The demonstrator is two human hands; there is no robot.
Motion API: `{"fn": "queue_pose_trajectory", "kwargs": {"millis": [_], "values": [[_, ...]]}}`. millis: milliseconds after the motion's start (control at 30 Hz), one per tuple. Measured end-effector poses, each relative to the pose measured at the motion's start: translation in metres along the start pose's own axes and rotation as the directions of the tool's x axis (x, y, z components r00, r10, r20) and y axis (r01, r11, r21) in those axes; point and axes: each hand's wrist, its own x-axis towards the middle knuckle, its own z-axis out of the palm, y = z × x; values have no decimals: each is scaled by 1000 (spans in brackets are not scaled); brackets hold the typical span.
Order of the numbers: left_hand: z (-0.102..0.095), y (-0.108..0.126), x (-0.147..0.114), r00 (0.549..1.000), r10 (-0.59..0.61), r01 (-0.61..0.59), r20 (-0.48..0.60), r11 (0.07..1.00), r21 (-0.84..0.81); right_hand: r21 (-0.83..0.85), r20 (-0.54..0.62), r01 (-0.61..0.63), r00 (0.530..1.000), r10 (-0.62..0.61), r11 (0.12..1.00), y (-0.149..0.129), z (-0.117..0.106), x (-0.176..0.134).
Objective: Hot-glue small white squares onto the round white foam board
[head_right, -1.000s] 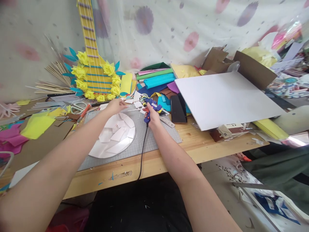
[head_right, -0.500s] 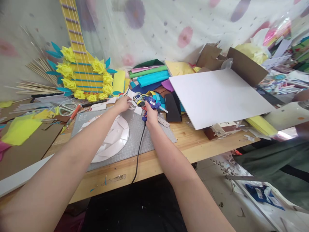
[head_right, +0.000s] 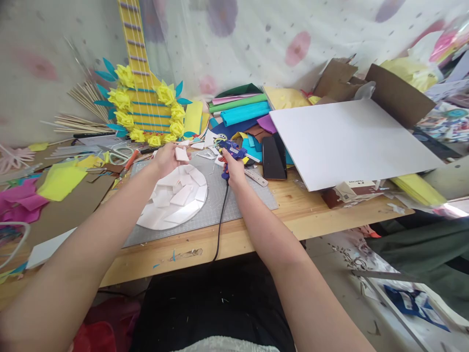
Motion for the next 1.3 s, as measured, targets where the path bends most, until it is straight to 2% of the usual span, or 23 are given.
{"fn": "queue_pose_trajectory", "kwargs": {"millis": [100,200,333,467,600,1000,1167,1300], "values": [[-15,1,-23,999,-4,9,51,996,-91,-33,81,30,996,-27,999,3,3,-6],[-27,1,-38,996,55,-47,68,993,-108,-87,228,65,973,-44,994,6,3,-11],[-39,-2,-45,996,80,-74,47,991,-112,-142,445,76,895,-5,987,9,4,-19],[-43,-5,-45,1000,29,-28,8,992,-123,-180,571,117,821,6,977,11,5,-26],[-42,-5,-46,999,21,-18,24,989,-146,-214,603,169,798,-6,962,11,6,-29],[-42,-9,-47,996,-6,18,85,989,-149,-290,611,160,790,54,944,12,6,-29],[-42,-10,-50,992,-38,56,124,987,-151,-283,634,177,772,45,943,8,6,-31],[-40,-8,-52,986,-90,108,140,986,-129,-262,618,172,786,29,950,8,7,-30]]}}
